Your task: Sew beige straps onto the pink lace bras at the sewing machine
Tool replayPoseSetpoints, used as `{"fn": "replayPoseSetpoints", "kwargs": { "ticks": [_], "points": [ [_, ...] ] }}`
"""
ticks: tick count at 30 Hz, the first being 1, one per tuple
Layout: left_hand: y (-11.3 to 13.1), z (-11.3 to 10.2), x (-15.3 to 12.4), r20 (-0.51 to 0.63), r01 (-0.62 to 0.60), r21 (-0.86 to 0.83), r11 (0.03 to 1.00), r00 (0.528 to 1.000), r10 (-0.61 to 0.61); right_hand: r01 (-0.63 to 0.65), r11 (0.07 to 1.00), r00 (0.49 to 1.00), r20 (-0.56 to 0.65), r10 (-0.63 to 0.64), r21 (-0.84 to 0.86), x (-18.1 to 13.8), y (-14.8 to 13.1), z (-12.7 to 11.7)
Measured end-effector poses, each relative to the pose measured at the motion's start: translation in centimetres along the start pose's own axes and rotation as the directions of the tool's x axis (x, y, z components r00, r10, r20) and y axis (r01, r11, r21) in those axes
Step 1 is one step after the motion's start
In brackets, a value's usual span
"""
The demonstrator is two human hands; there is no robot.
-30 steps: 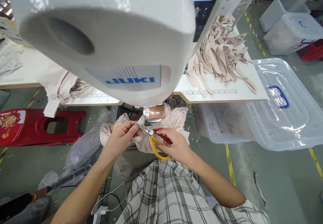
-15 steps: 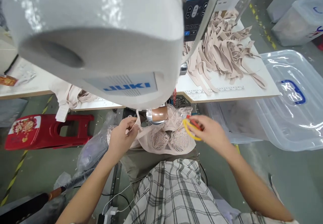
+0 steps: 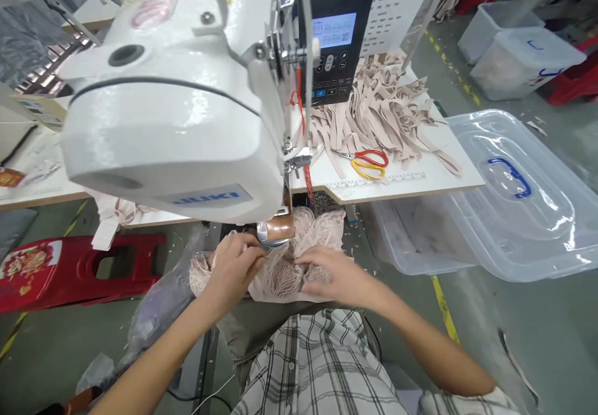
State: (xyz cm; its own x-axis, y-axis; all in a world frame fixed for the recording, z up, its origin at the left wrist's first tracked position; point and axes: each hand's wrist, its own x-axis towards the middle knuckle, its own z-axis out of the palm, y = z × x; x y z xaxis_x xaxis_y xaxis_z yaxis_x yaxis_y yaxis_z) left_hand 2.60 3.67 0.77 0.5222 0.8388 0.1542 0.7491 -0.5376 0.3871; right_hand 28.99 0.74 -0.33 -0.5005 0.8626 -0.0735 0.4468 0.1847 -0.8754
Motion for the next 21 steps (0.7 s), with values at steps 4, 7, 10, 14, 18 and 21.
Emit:
{"fn": "replayPoseSetpoints", "kwargs": {
  "ticks": [4, 7, 10, 14, 18, 21],
  "points": [
    [4.2, 1.2, 0.2, -0.070, -0.220, -0.070, 0.973, 0.974, 0.215, 0.044, 0.975, 0.996, -0.091, -0.024, 0.219, -0.3, -0.9, 4.0],
    [6.6, 1.2, 0.9, -0.090, -0.120, -0.221, 0.968, 0.991, 0.102, 0.033, 0.882, 0.942, -0.309, 0.129, 0.469, 0.3, -1.5, 4.2],
    [7.8, 0.8, 1.7, -0.035, 0.119, -0.468, 0.876, 0.988, -0.152, 0.024, 0.836, 0.872, -0.420, 0.251, 0.548, 1.4, -2.9, 3.1],
    [7.6, 0.5, 2.0, -0.141, 0.218, -0.499, 0.839, 0.935, -0.327, 0.034, 0.880, 0.842, -0.489, 0.230, 0.473, 3.8, -3.9, 0.8],
    [6.1, 0.6, 1.8, -0.297, 0.080, -0.180, 0.980, 0.946, -0.132, -0.033, 0.939, 0.850, -0.485, 0.206, 0.341, 6.2, -2.9, -1.2],
    [5.3, 0.6, 2.1, -0.342, -0.019, 0.050, 0.999, 0.939, 0.035, -0.018, 0.961, 0.885, -0.442, 0.145, 0.277, 7.9, -2.1, -2.3]
  ]
}}
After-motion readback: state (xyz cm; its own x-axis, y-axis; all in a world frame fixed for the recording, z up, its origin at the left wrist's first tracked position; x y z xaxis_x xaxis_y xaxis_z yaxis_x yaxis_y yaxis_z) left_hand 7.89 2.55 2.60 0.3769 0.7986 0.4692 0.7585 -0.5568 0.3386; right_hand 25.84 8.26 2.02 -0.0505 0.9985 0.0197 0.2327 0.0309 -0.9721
